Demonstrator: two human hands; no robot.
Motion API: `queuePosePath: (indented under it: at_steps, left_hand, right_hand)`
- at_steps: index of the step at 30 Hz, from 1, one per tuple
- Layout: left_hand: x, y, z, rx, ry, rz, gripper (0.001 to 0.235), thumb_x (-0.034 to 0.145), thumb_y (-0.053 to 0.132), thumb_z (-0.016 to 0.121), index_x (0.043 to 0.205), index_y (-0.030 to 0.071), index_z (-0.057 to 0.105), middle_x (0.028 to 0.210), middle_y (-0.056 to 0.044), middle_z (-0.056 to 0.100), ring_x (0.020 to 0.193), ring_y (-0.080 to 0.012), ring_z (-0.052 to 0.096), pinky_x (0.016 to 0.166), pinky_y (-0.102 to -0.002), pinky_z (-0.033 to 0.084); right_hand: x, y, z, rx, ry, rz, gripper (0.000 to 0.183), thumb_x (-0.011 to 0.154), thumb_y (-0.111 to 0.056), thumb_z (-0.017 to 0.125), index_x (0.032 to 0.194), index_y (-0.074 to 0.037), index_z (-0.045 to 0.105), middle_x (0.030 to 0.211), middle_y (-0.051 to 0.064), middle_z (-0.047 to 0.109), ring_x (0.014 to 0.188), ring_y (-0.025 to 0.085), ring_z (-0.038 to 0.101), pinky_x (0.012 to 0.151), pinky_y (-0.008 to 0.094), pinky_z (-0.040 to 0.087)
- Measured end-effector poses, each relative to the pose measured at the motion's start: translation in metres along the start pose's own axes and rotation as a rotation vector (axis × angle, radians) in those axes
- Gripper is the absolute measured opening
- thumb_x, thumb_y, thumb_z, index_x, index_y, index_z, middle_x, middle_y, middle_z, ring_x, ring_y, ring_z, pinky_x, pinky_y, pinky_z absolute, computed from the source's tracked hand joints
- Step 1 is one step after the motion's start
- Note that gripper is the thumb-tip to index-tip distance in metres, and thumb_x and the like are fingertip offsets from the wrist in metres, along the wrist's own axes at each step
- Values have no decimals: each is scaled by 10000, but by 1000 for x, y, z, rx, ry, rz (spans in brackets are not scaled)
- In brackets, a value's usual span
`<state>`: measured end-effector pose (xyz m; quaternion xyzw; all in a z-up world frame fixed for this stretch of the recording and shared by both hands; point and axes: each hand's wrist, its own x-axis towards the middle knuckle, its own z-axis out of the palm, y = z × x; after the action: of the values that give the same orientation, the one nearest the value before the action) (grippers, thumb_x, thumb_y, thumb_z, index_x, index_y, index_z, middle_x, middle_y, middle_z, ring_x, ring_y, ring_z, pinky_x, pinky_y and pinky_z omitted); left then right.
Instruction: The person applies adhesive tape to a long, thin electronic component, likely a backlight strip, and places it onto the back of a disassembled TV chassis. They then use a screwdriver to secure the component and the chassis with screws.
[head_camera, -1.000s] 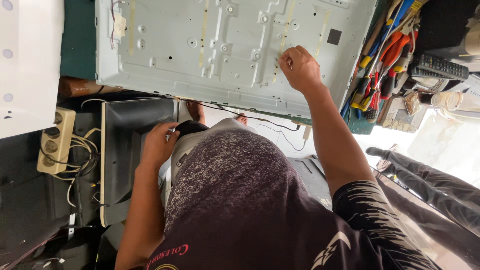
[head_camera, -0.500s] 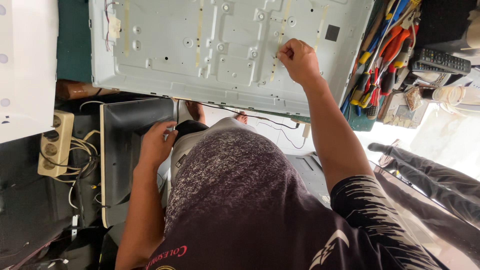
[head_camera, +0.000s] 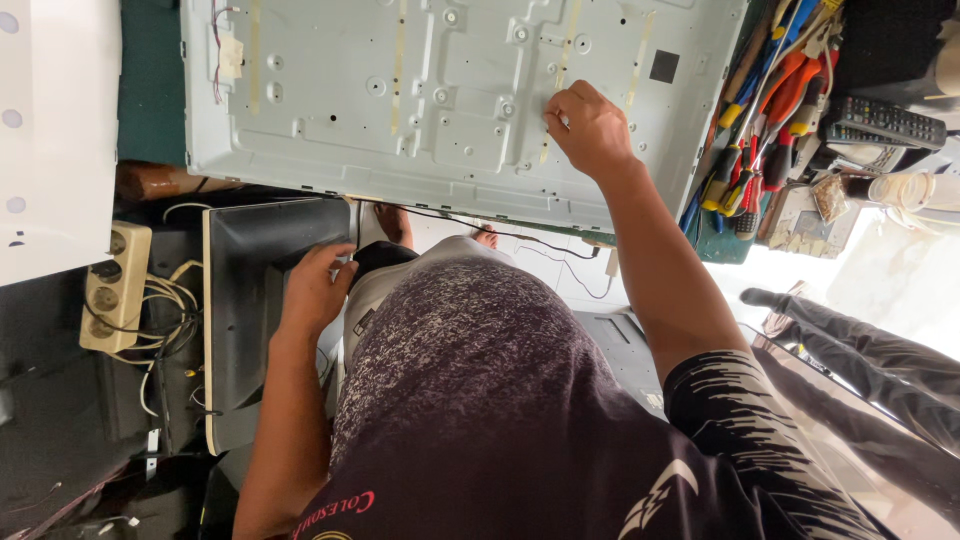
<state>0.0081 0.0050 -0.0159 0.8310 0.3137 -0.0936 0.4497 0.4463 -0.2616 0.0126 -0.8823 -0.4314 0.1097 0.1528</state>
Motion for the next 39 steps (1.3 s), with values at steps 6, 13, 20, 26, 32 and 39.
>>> queuePosePath:
  at_steps: [6,13,20,26,32,39]
  left_hand:
    - [-6,-1,0,-20,36,74,280,1028,185,689,1298,137,744,1220,-102,730,973,-257,723,828,-429,536]
    - [-7,-2,4,11,34,73,283,1006,173,705,1281,125,754,1164,-115,740,936,-268,722,851,-456,537]
    - [-11,2,-4,1,-12,28,305,1052,220,667,1336,134,737,1255,-120,719,1004,-288,721,841,-480,540]
    - [-14,6,-8,-1,-24,-20,318,1059,234,652,1353,147,732,1291,-131,703,1047,-323,719,868,-518,550]
    - [-16,8,-8,-31,-12,-10,312,1059,232,657,1350,147,731,1261,-117,705,1069,-296,716,860,-505,563]
    - [-9,74,-41,-118,-65,28,426,1081,337,554,1407,101,694,1336,-108,711,1178,-289,695,971,-465,573]
  right_hand:
    - [5,-7,-24,289,52,225,140,1071,-159,579,970,-96,653,1007,90,668,983,259,614,793,428,509]
    - [1,4,-23,228,-19,136,175,1057,-116,536,929,-90,652,908,42,655,1015,225,599,718,403,488]
    - [-4,-2,-10,117,50,4,128,1081,-80,591,991,-80,682,998,54,641,879,210,620,531,387,425]
    - [1,-6,-12,199,16,119,121,1060,-107,664,963,-115,737,977,43,664,910,206,636,589,373,464]
    - [7,-1,-12,277,16,236,85,1017,-143,734,936,-166,744,902,-19,688,882,159,594,770,329,506]
    - [21,-17,-35,409,-141,573,58,978,-196,811,950,-233,776,863,-99,716,778,39,598,715,211,530]
